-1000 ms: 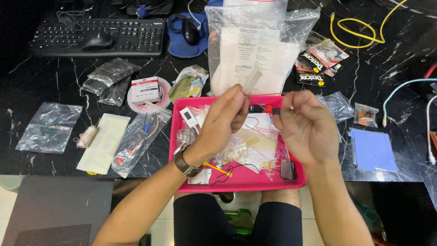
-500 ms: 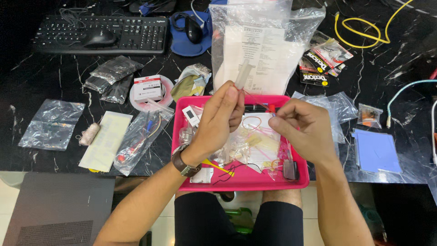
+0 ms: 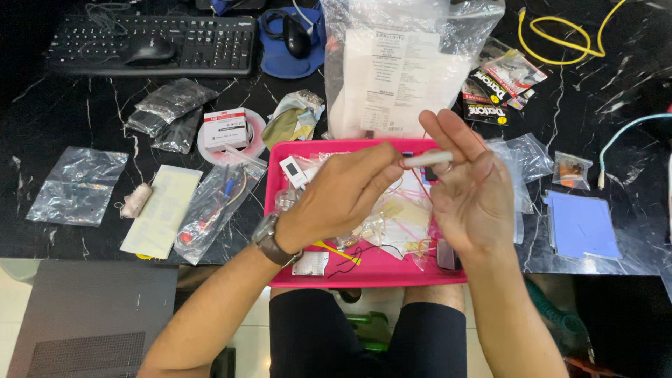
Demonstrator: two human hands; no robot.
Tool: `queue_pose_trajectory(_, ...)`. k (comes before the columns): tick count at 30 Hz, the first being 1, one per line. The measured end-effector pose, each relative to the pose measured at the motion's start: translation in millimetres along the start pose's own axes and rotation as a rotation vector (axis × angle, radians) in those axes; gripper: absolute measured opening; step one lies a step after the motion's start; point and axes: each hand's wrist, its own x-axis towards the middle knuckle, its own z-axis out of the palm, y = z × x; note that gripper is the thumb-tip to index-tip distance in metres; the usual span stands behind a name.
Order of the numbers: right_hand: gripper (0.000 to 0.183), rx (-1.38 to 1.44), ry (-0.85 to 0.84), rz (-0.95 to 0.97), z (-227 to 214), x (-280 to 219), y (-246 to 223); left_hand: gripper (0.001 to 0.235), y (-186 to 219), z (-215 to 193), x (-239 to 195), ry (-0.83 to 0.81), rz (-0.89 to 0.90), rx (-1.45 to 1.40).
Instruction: The person sits at a cluttered electronics workbench and organizes small components from a pink tray. They pick up items such as syringes, wires, and small parts, place them into clear plastic bags, and arrange them on the table. The person occasionally moves items between the tray and the table, handling them one at a time.
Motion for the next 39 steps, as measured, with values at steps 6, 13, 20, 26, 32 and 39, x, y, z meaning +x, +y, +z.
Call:
queue_pose_trajectory(6,0.044,-0.770,0.026,0.035,1,-2,-11,0.017,23,2,-2,-0.101,0.110,0.621)
queue_pose_trajectory(13,0.020,-1.026,-0.184,-0.175,-18,10,-9,0.029,9,9,-4,-0.112,-0.060,0.002)
queue_pose_trajectory(20,0.027,-1.256,-0.311,-0.543,22,4,-27,0.034,24,-1,5,0.098,-0.266,-0.356)
queue_pose_trajectory(26,0.020,-1.241,-0.185,-0.541,27,2,-32,0.037,36,-13,12,0.124,-0.236,-0.335)
queue_pose_trajectory(32,0.017,-0.040,-0.072,0.049,32,1,-20,0.043,38,-23,15,0.097,-0.146,-0.256)
queue_pose_trajectory(39,0.025,0.447,-0.049,0.215,41,-12,-15,0.026,9,-30,7,-0.128,0.188,0.008)
